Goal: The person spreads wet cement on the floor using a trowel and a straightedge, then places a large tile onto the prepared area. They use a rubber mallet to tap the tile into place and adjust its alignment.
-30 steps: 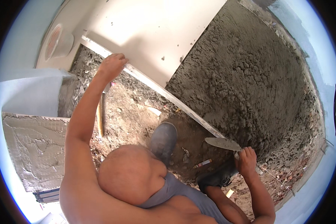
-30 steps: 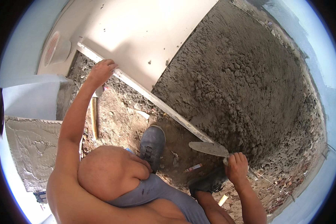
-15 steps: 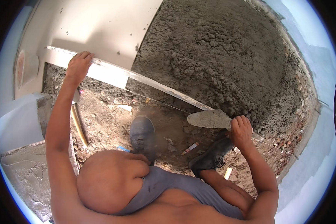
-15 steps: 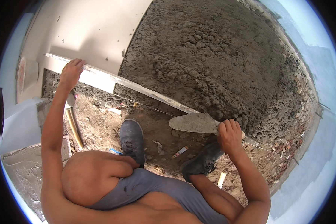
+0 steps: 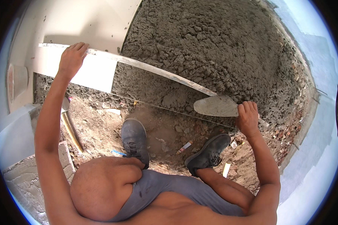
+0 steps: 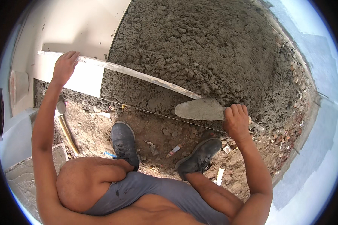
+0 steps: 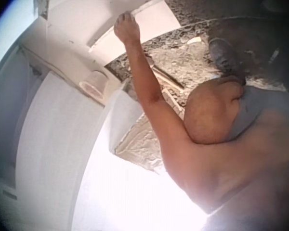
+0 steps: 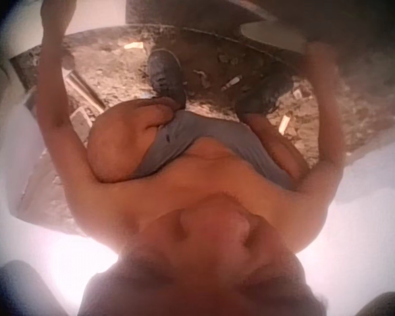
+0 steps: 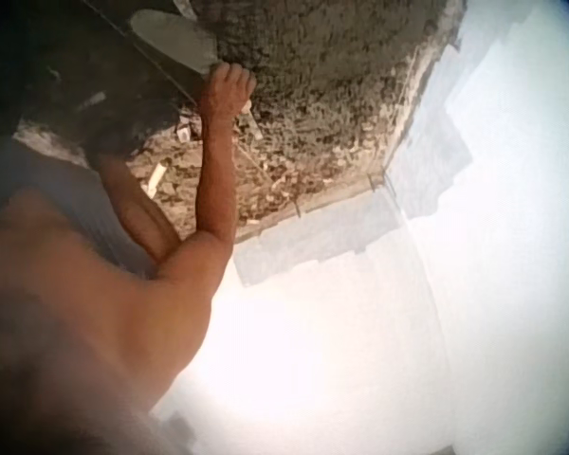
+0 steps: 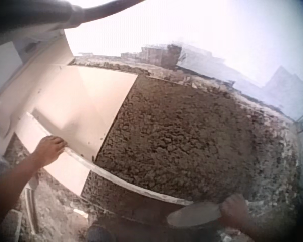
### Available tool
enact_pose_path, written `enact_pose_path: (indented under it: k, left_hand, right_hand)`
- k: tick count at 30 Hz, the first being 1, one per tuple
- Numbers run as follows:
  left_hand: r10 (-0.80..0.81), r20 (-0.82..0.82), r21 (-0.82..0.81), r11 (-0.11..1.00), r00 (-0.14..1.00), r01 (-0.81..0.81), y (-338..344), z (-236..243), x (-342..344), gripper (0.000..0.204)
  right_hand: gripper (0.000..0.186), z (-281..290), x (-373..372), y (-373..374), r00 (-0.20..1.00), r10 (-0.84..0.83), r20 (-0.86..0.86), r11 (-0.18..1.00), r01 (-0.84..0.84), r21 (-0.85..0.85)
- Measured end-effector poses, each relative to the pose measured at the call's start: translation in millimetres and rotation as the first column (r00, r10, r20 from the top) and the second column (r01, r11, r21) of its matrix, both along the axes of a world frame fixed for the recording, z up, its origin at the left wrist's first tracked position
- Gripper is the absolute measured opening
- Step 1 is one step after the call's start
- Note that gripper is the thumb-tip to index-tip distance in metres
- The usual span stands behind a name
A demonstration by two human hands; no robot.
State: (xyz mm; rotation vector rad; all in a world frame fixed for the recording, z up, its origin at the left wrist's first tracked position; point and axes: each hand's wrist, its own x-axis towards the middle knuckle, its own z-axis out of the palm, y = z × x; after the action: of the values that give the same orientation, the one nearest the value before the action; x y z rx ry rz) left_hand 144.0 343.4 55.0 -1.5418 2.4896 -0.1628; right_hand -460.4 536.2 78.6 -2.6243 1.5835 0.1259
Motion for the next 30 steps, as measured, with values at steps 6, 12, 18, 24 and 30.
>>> enact_pose_path:
  k: [6,12,18,24,30]
  left_hand:
    - [-0.027,-0.042,-0.026,0.999,0.999,0.026,-30.8,-9.3,-22.5,0.025]
    - [-0.028,-0.068,0.016,0.999,0.997,0.029,-83.9,-5.6,-67.3,0.025]
    - [-0.05,-0.103,-0.037,0.998,0.993,0.047,-110.0,29.7,-85.0,0.024]
    - [0.005,-0.261,-0.136,0.99,0.965,-0.041,-117.9,103.5,-83.1,0.023]
    - [0.03,-0.24,-0.288,0.952,0.97,-0.101,-133.9,174.6,-96.0,0.025]
  right_hand:
    - [0.025,1.0,-23.8,-26.7,1.0,-0.022,-0.005,0.999,0.022,-0.028]
    - [0.035,4.5,-59.1,-54.1,0.994,-0.099,-0.049,0.991,0.094,-0.096]
    - [0.026,54.6,-83.0,-69.6,0.97,-0.237,-0.048,0.97,0.239,0.05]
    - [0.024,153.5,-31.5,-30.2,0.992,-0.087,0.092,0.977,0.103,-0.186]
    - [0.026,171.8,2.5,-1.1,0.99,-0.104,0.094,0.991,0.095,0.095]
